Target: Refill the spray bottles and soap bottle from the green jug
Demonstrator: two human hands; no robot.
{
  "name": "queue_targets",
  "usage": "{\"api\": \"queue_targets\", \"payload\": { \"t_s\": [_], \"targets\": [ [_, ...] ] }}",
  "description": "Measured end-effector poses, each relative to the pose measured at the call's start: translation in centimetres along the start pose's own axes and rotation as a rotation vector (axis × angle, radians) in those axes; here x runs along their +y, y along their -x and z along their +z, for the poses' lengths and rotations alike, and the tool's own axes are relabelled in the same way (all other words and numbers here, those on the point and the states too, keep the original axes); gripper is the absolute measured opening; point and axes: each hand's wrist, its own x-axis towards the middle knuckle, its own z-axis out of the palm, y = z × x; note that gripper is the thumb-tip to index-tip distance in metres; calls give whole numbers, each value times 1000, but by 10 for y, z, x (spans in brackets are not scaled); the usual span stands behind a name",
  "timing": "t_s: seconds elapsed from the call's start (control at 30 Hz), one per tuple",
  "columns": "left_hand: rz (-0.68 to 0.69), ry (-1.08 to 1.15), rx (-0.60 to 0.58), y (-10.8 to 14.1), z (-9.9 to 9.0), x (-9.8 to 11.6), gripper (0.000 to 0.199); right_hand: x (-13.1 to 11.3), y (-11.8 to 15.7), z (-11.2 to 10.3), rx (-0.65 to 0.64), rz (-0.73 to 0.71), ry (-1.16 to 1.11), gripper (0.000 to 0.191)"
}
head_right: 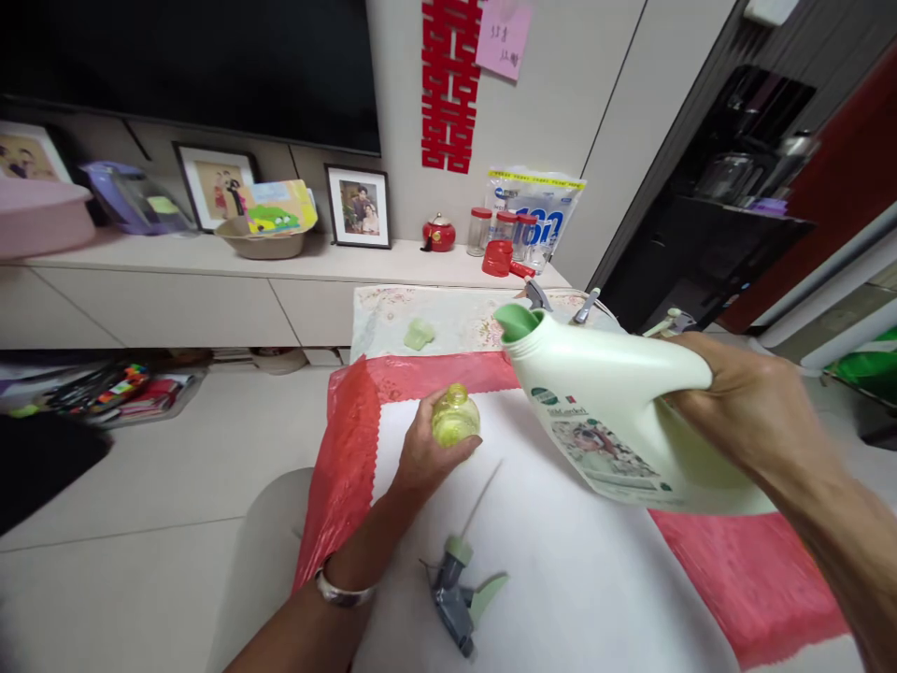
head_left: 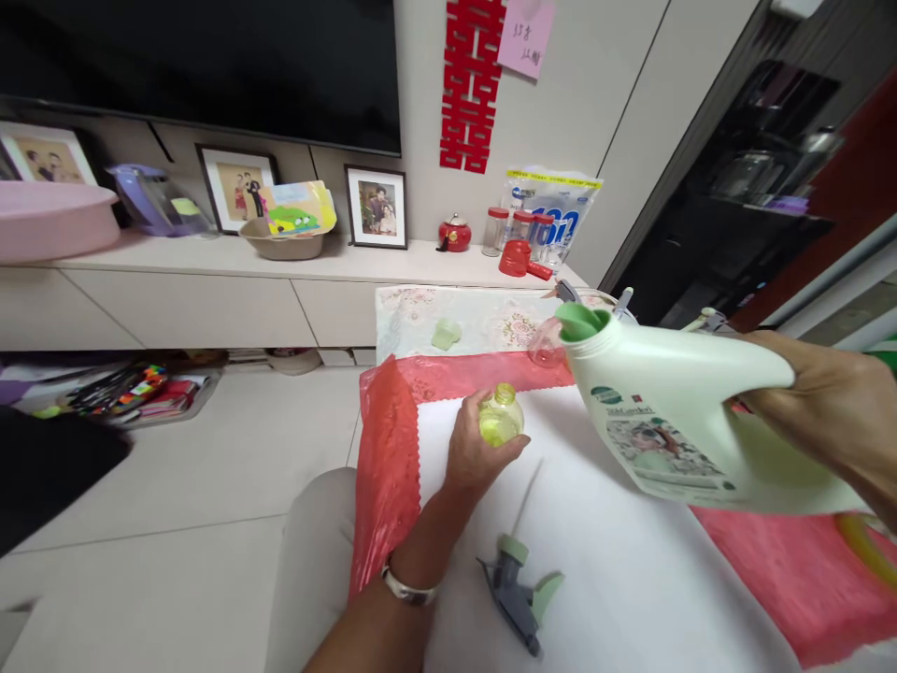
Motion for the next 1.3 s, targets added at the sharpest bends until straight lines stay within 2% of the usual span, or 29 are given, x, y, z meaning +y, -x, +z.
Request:
{"api": "queue_targets", "payload": {
  "t_s": [0.17, 0.37, 0.47, 0.67, 0.83, 0.93, 1.03, 1.07, 1.1, 1.13, 1.2, 1.23, 1.3],
  "targets": [
    [-24, 73, -73, -2, -3, 0, 76, 22, 16, 36, 176, 172, -326, 41],
    [-68, 108, -123, -2, -2, -1, 72, 31, 35, 92, 328, 250, -490, 25],
    [-51, 49, -123, -1, -1, -3, 72, 32, 39, 112, 365, 280, -546, 26],
    [-56, 69, -166, -1, -2, -12, 78, 50, 48, 131, 364, 356, -575, 30],
    [-114, 224, -195, -3, -4, -14, 68, 60, 63, 129, 230, 369, -481, 41],
    [-104, 211, -193, -3, -5, -12, 69, 60, 83, 116, 186, 338, -375, 51],
    [-99, 206, -196, -3, -4, -12, 68, 48, 114, 100, 300, 292, -258, 72],
    [-99, 206, -195, -3, -4, -12, 67, 40, 127, 96, 366, 251, -214, 68],
    [-101, 208, -194, -3, -4, -12, 67, 29, 140, 94, 373, 178, -191, 59],
    [-104, 211, -194, -3, -4, -12, 68, 17, 154, 92, 335, 79, -207, 46],
    [-110, 222, -190, -2, -4, -12, 69, -9, 182, 96, 155, -164, -332, 31],
    [-113, 226, -185, -3, -4, -12, 69, -22, 195, 100, 66, -259, -411, 29],
    [-117, 230, -175, -3, -4, -13, 71, -43, 220, 112, -131, -325, -471, 35]
  ]
}}
